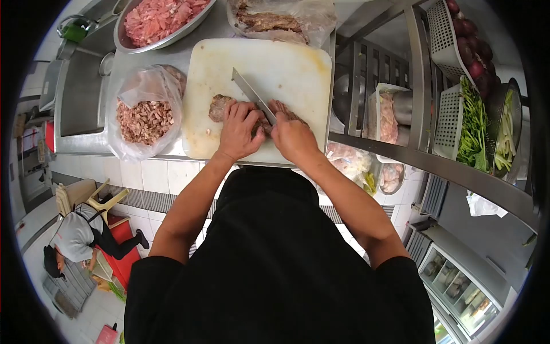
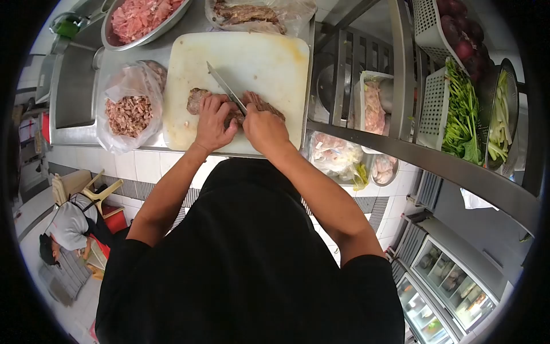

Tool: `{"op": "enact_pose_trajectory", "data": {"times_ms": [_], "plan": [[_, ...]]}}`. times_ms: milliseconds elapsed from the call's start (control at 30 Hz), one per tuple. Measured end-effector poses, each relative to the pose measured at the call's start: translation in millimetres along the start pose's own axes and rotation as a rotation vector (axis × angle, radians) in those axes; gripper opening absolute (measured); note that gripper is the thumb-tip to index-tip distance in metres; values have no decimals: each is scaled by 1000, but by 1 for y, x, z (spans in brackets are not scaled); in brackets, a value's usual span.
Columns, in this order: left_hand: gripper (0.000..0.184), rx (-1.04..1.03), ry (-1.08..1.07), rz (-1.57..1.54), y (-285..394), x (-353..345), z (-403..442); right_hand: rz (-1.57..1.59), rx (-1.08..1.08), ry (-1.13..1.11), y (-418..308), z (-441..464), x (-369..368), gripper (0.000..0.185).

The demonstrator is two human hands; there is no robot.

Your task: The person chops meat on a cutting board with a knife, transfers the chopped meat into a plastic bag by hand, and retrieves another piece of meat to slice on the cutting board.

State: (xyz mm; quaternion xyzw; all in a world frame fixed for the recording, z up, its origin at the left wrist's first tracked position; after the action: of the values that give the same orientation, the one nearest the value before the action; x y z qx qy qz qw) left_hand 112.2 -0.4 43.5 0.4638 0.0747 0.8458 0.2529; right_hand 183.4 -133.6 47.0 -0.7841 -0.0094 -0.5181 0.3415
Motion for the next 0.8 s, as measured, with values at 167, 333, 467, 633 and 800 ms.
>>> {"op": "enact_pose_trajectory", "data": {"times_ms": [167,333,467,633,800], "plan": [[31,13,34,-6,-3,-1,-3,-174,-188,-291,-16,-52,87,21],[32,22,37,-12,-3,-1,-1,-178,-236,-381,-1,-61,67,22],[32,22,23,3,-1,-1,0,-190,-232,-320,-8,-34,44,21],[34,37,25,-2,-5,-1,-3,-194,-200,-407,5,-78,71,21],[33,18,37,-24,-6,1,-4,-179,-217,-218,2,-33,7,19]]}}
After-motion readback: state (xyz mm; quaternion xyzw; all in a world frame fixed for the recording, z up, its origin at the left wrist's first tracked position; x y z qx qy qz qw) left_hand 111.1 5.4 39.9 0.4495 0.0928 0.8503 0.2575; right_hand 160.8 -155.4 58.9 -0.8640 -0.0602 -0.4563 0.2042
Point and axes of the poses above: each hand's wrist, its own z-axis towards the middle knuckle, its own x-axis out of the back of the hand, y = z × x, the point moved 6 cm from there along z, towards the middle knuckle, and after that the axes turned 15 degrees about -x, right-handed, at the moved point
